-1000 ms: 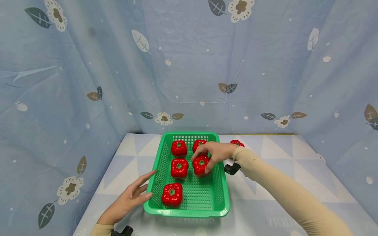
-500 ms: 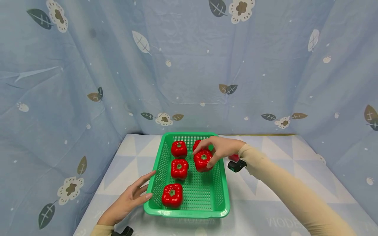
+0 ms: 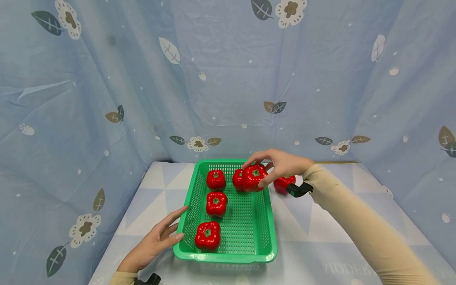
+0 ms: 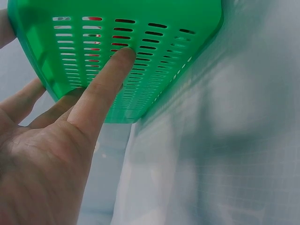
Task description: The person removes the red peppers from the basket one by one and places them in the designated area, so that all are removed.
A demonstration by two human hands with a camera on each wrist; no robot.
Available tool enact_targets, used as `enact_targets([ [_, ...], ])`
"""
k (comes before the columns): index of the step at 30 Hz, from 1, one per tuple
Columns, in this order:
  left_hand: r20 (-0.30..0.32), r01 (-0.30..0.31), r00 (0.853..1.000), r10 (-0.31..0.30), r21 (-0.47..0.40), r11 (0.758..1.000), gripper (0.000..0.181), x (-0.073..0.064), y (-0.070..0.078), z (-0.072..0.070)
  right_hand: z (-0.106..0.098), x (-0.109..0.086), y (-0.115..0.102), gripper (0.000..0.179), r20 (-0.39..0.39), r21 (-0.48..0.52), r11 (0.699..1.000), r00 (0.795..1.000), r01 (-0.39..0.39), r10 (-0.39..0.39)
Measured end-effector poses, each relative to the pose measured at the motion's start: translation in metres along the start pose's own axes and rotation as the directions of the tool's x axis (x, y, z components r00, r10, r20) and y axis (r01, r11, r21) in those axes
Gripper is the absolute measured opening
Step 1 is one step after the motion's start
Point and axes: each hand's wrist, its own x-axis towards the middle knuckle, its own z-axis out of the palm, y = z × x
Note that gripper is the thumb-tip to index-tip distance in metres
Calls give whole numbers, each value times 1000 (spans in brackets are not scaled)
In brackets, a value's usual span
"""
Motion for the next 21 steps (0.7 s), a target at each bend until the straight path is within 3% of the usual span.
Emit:
enact_targets([
  [13,-10,3,1000,-3,2,1000,71,1,1,0,-30,-34,2,59,-91,3,999,995,-51,51],
  [21,-16,5,1000,-4,16,1000,71,0,1,1,-44,-61,14,59,-162,-5,991,978,-132,129],
])
